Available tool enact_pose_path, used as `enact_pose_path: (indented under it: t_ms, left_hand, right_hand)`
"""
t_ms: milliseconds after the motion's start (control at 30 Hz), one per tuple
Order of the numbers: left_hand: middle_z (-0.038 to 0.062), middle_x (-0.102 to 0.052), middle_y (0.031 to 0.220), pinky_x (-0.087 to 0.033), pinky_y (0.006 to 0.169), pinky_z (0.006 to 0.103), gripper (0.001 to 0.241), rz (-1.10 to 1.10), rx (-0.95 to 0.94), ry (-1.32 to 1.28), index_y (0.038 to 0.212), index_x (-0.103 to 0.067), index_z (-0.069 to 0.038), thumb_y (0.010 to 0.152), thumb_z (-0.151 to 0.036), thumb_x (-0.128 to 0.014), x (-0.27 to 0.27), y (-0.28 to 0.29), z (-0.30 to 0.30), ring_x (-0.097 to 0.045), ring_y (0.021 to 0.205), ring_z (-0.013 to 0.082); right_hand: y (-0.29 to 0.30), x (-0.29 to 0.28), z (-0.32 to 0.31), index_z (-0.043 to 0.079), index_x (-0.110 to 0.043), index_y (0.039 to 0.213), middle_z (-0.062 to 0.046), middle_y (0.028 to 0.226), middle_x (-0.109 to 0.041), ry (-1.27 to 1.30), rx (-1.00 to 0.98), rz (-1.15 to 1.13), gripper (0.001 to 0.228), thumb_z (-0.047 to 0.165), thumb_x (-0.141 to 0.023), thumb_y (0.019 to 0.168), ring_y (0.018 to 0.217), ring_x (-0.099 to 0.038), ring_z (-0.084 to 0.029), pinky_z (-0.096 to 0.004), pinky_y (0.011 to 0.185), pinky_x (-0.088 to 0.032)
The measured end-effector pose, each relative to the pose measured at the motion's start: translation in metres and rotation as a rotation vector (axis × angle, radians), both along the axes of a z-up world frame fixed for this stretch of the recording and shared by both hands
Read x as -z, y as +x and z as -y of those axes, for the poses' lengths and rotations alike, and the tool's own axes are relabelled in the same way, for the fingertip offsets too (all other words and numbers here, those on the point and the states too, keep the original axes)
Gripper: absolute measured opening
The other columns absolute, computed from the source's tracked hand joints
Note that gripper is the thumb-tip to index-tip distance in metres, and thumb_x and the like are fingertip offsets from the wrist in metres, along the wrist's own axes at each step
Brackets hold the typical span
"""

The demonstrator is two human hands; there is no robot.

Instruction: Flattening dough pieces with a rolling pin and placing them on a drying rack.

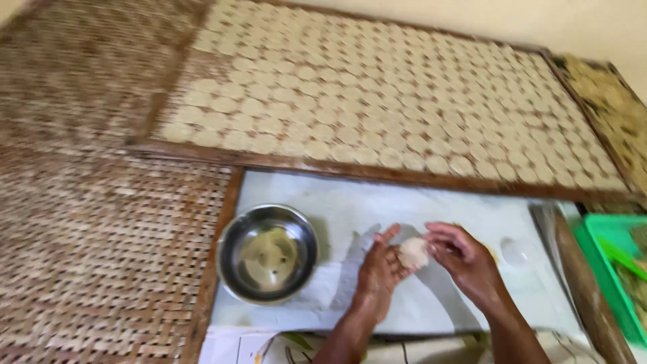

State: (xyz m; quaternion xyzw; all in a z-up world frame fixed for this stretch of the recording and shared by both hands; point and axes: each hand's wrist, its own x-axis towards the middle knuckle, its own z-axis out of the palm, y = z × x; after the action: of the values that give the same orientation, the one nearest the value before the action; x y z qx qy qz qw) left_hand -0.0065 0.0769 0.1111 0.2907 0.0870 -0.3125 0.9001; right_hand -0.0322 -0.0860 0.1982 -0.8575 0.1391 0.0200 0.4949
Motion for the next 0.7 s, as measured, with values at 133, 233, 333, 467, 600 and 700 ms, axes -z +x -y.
enact_pose_path:
  t_ms: [133,233,333,467,600,700]
  left_hand:
    - [0.013,-0.068,0.129,-0.052,0.100,0.0384,0.074,-0.004,-0.038,-0.077,0.155,-0.047,-0.017,0.100,-0.065,-0.038,0.024,0.000,0.009,-0.065,0.114,0.0233]
    - [0.012,-0.067,0.130,-0.053,0.099,0.0378,0.075,0.001,-0.028,-0.079,0.156,-0.047,-0.017,0.100,-0.065,-0.038,0.033,0.000,0.013,-0.066,0.113,0.0216]
    - [0.012,-0.065,0.131,-0.052,0.101,0.0393,0.071,0.005,-0.009,-0.120,0.157,-0.045,-0.018,0.103,-0.064,-0.038,0.037,0.003,0.014,-0.065,0.116,0.0221]
    - [0.002,-0.064,0.139,-0.049,0.104,0.0398,0.074,-0.011,-0.046,-0.100,0.157,-0.046,-0.023,0.099,-0.068,-0.040,0.060,0.006,0.025,-0.062,0.123,0.0188]
    - [0.004,-0.065,0.139,-0.049,0.100,0.0408,0.079,-0.019,-0.103,-0.068,0.153,-0.049,-0.022,0.094,-0.074,-0.044,0.107,0.015,0.059,-0.062,0.121,0.0210]
    - [0.005,-0.065,0.138,-0.049,0.100,0.0408,0.077,-0.011,-0.146,-0.079,0.152,-0.050,-0.021,0.094,-0.072,-0.045,0.146,-0.001,0.088,-0.062,0.121,0.0211]
  right_hand:
    - [0.004,0.001,0.000,0.008,-0.066,0.133,-0.009,0.106,-0.077,-0.016,0.002,-0.019,0.043,0.008,-0.069,0.090,0.098,-0.069,-0.015,-0.029,0.085,-0.054]
    - [0.009,0.002,0.002,0.008,-0.066,0.133,-0.008,0.105,-0.078,-0.034,-0.010,-0.061,0.043,0.007,-0.069,0.090,0.094,-0.069,-0.015,-0.030,0.082,-0.055]
    - [0.020,0.018,0.019,0.007,-0.066,0.134,-0.010,0.104,-0.076,0.057,-0.025,-0.053,0.044,0.004,-0.069,0.089,0.095,-0.068,-0.016,-0.031,0.085,-0.055]
    - [0.053,0.019,0.029,0.005,-0.065,0.135,-0.012,0.107,-0.071,0.331,-0.015,-0.077,0.044,0.006,-0.066,0.090,0.097,-0.066,-0.020,-0.036,0.087,-0.056]
    - [0.109,-0.011,-0.007,0.005,-0.062,0.134,-0.012,0.111,-0.069,0.303,0.103,-0.125,0.042,0.009,-0.061,0.093,0.096,-0.064,-0.021,-0.036,0.082,-0.056]
    - [0.168,-0.020,-0.031,0.012,-0.063,0.139,-0.011,0.107,-0.066,0.305,0.107,-0.157,0.043,0.010,-0.061,0.096,0.091,-0.060,-0.019,-0.029,0.076,-0.053]
